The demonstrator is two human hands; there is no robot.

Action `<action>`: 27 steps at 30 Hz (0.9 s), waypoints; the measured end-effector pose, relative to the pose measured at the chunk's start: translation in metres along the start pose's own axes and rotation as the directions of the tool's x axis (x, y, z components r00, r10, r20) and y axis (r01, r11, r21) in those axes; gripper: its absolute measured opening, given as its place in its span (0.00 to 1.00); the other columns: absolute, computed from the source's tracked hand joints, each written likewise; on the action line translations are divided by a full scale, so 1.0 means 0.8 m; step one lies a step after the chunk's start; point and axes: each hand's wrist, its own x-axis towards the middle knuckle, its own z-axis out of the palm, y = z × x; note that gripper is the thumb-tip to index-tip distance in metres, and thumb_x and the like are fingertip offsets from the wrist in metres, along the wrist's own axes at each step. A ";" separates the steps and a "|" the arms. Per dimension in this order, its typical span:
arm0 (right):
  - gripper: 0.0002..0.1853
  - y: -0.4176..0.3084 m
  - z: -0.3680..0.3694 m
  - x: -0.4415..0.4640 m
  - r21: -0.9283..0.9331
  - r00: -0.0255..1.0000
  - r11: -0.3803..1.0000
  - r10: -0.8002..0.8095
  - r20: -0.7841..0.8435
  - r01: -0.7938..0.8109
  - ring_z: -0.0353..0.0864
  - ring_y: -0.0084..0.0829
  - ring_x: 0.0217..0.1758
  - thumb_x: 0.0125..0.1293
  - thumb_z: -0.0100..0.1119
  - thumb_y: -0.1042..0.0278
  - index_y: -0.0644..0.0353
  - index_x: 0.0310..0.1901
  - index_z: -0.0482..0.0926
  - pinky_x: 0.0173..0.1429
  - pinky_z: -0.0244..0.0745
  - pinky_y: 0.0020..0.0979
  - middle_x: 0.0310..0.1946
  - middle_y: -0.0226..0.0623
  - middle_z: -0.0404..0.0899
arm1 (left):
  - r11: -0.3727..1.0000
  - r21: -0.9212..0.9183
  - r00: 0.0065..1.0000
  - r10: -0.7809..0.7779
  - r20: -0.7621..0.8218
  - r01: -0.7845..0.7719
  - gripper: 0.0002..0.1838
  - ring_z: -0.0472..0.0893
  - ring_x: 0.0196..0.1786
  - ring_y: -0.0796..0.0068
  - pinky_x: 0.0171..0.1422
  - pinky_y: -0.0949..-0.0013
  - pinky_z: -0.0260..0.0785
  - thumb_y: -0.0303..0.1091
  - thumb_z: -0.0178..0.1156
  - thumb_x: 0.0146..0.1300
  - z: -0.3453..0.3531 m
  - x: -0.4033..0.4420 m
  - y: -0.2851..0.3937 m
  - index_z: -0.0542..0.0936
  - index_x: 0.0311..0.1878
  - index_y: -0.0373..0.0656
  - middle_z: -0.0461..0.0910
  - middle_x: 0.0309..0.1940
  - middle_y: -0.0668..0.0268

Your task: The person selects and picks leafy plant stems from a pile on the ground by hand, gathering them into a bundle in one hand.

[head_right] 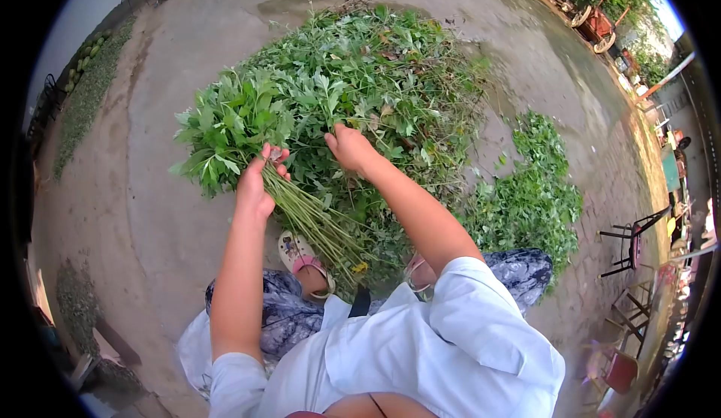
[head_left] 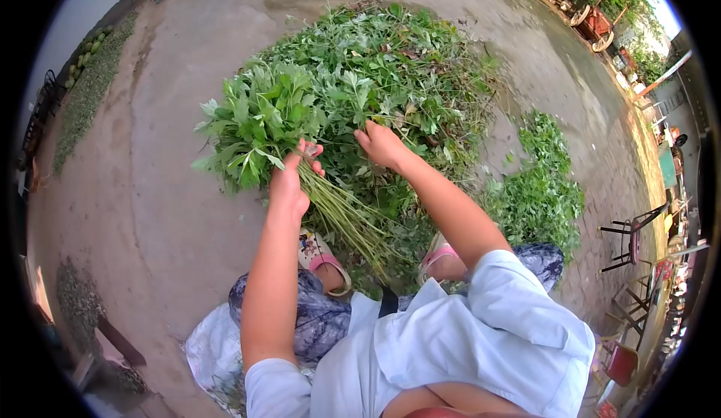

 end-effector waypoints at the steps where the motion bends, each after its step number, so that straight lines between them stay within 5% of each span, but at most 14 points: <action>1: 0.15 -0.016 -0.019 -0.013 0.087 0.995 0.991 -0.104 0.002 0.103 0.73 0.51 0.32 0.62 0.45 0.60 0.66 0.36 0.66 0.39 0.69 0.43 0.28 0.52 0.74 | 1.000 -0.003 1.000 -0.012 -0.005 0.012 0.11 0.70 0.22 0.77 0.29 0.71 0.66 0.39 0.52 0.61 0.004 -0.003 0.000 0.72 0.36 0.39 0.75 0.32 0.61; 5: 0.13 -0.080 -0.082 -0.055 0.306 0.955 0.952 -0.107 0.275 0.018 0.73 0.49 0.33 0.63 0.42 0.64 0.68 0.35 0.65 0.40 0.68 0.41 0.28 0.51 0.74 | 0.998 0.011 0.967 -0.065 0.248 0.064 0.12 0.74 0.26 0.75 0.31 0.71 0.67 0.39 0.51 0.61 0.021 -0.016 -0.002 0.72 0.37 0.39 0.76 0.34 0.62; 7: 0.11 -0.087 -0.083 -0.064 0.188 0.855 0.918 -0.394 0.338 0.349 0.74 0.46 0.34 0.63 0.42 0.66 0.69 0.34 0.65 0.42 0.68 0.39 0.26 0.46 0.74 | 0.998 0.065 0.891 -0.037 0.453 0.009 0.11 0.74 0.27 0.74 0.31 0.72 0.67 0.38 0.51 0.61 0.027 -0.019 -0.003 0.72 0.36 0.39 0.75 0.33 0.62; 9: 0.07 -0.090 -0.075 -0.074 0.316 0.847 0.864 -0.472 0.242 0.391 0.74 0.44 0.36 0.60 0.41 0.72 0.67 0.33 0.67 0.44 0.69 0.36 0.28 0.42 0.74 | 0.997 0.051 0.893 0.030 0.450 -0.059 0.10 0.73 0.26 0.73 0.31 0.71 0.66 0.37 0.50 0.62 0.039 -0.025 -0.007 0.71 0.34 0.39 0.75 0.32 0.62; 11: 0.05 -0.079 -0.062 -0.089 -0.015 0.817 0.817 -0.576 0.032 0.577 0.73 0.42 0.35 0.57 0.45 0.73 0.65 0.31 0.69 0.43 0.69 0.37 0.29 0.42 0.72 | 0.998 -0.001 0.917 0.058 0.395 -0.063 0.10 0.72 0.25 0.73 0.30 0.70 0.65 0.37 0.50 0.62 0.049 -0.029 -0.008 0.71 0.31 0.39 0.74 0.28 0.63; 13: 0.04 -0.078 -0.051 -0.105 -0.197 0.876 0.859 -0.483 -0.007 0.472 0.72 0.39 0.35 0.52 0.48 0.73 0.63 0.30 0.69 0.41 0.70 0.37 0.27 0.40 0.69 | 0.999 -0.044 0.951 0.015 0.309 -0.002 0.10 0.70 0.24 0.73 0.30 0.69 0.65 0.36 0.51 0.61 0.048 -0.033 -0.012 0.70 0.29 0.40 0.72 0.26 0.64; 17: 0.06 -0.030 -0.046 -0.112 -0.509 0.742 0.680 -0.661 -0.114 0.528 0.70 0.36 0.36 0.47 0.50 0.72 0.61 0.28 0.68 0.41 0.67 0.33 0.27 0.38 0.66 | 0.999 0.038 0.954 -0.002 0.299 -0.010 0.12 0.64 0.20 0.74 0.30 0.70 0.60 0.39 0.49 0.62 0.047 -0.047 -0.005 0.66 0.24 0.45 0.67 0.19 0.67; 19: 0.07 0.034 -0.044 -0.111 -0.575 0.787 0.690 -0.604 -0.125 0.439 0.69 0.34 0.34 0.46 0.50 0.71 0.60 0.28 0.67 0.42 0.66 0.31 0.27 0.36 0.66 | 0.993 -0.081 0.967 0.097 0.237 -0.080 0.12 0.65 0.19 0.76 0.30 0.70 0.62 0.38 0.51 0.61 0.033 -0.049 0.017 0.67 0.23 0.46 0.67 0.17 0.69; 20: 0.10 0.057 -0.049 -0.117 -0.547 0.864 0.734 -0.502 -0.039 0.402 0.70 0.37 0.41 0.51 0.51 0.68 0.60 0.35 0.69 0.48 0.65 0.35 0.34 0.39 0.69 | 0.994 -0.096 0.977 0.062 0.204 -0.043 0.12 0.64 0.18 0.77 0.31 0.70 0.62 0.39 0.50 0.61 0.022 -0.041 0.024 0.66 0.23 0.47 0.67 0.18 0.69; 23: 0.13 0.036 -0.073 -0.136 -0.552 0.720 0.676 -0.669 -0.182 0.489 0.67 0.39 0.50 0.58 0.49 0.62 0.58 0.43 0.70 0.55 0.61 0.38 0.43 0.43 0.68 | 0.999 -0.046 0.982 0.000 0.191 0.009 0.11 0.65 0.19 0.76 0.32 0.70 0.63 0.39 0.51 0.61 0.009 -0.031 0.021 0.67 0.25 0.46 0.66 0.18 0.69; 24: 0.15 0.037 -0.079 -0.139 -0.439 0.797 0.770 -0.578 -0.176 0.462 0.62 0.39 0.57 0.62 0.46 0.59 0.56 0.48 0.71 0.59 0.59 0.38 0.55 0.43 0.62 | 0.999 -0.044 0.982 -0.003 0.188 0.011 0.11 0.65 0.19 0.76 0.32 0.70 0.63 0.39 0.51 0.61 0.006 -0.027 0.017 0.67 0.25 0.46 0.66 0.18 0.69; 25: 0.15 0.043 -0.083 -0.136 -0.435 0.798 0.772 -0.577 -0.173 0.464 0.62 0.39 0.57 0.62 0.46 0.59 0.56 0.48 0.71 0.59 0.59 0.38 0.55 0.43 0.62 | 0.999 -0.036 0.982 -0.017 0.187 0.024 0.11 0.65 0.19 0.76 0.32 0.70 0.63 0.38 0.51 0.61 0.004 -0.024 0.013 0.67 0.26 0.46 0.65 0.18 0.69; 27: 0.17 0.059 -0.091 -0.123 0.085 0.862 0.935 -0.279 -0.423 0.344 0.63 0.40 0.56 0.60 0.48 0.58 0.58 0.47 0.72 0.58 0.58 0.38 0.53 0.43 0.66 | 0.999 -0.028 0.984 -0.033 0.177 0.038 0.10 0.65 0.20 0.75 0.32 0.70 0.63 0.38 0.51 0.61 0.001 -0.022 0.009 0.67 0.26 0.45 0.65 0.18 0.69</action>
